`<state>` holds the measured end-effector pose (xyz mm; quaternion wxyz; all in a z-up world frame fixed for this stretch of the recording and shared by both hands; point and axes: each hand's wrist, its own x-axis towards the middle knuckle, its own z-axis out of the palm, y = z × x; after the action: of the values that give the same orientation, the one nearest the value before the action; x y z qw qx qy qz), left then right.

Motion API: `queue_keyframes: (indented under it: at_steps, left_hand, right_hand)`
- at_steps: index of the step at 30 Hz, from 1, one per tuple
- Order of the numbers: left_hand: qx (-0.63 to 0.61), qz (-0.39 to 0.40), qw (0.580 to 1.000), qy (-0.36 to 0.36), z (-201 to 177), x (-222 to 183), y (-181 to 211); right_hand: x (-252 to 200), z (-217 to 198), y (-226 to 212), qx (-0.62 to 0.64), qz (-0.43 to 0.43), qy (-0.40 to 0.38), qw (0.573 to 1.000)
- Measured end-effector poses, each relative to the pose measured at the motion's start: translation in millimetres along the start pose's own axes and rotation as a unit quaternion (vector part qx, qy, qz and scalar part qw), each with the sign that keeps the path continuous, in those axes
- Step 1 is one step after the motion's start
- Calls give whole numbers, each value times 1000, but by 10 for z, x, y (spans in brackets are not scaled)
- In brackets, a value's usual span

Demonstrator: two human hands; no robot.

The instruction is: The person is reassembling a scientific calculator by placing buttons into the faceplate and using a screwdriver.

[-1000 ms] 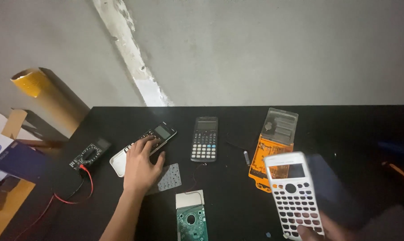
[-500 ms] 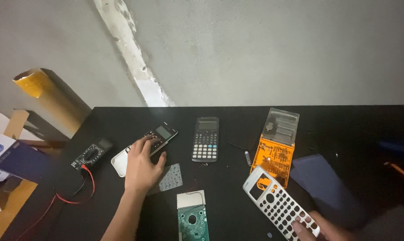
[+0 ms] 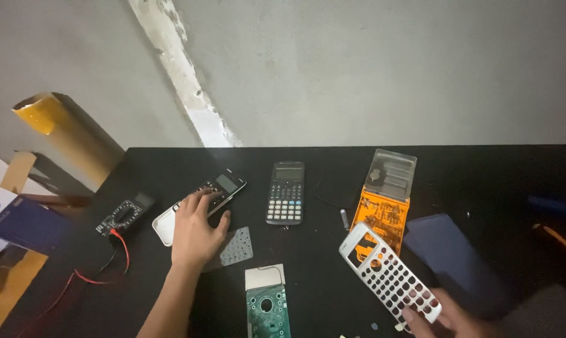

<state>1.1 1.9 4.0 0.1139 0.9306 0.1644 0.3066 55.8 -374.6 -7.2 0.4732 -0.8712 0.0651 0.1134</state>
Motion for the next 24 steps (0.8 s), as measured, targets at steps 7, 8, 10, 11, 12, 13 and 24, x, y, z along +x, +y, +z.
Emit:
queue_keyframes:
  at_steps: [7,8,10,11,12,13,24]
  left_hand:
    - [-1,-2,1000,6,-1,-3,7]
    - [1,9,1000,10,-4,-3,1]
    - [2,19,1000,11,22,19,-24]
    - [17,32,999,16,31,16,-48]
    - [31,45,998,22,43,8,-73]
    - [27,39,999,14,-2,-22,-24]
    - [14,58,998,31,39,-55,-47]
  right_hand:
    - [-54,-176,-216,-1,-13,-42,999]
    - [-113,-224,-337,-46,2,-54,997]
    - [-145,-264,-430,-92,18,-66,993]
    - [-150,-257,-397,-80,-5,-70,994]
    - [-156,-248,-359,-68,-28,-74,995]
    - [-156,-269,-327,-76,-22,-77,994]
    - [-177,-308,-330,-181,-181,-75,964]
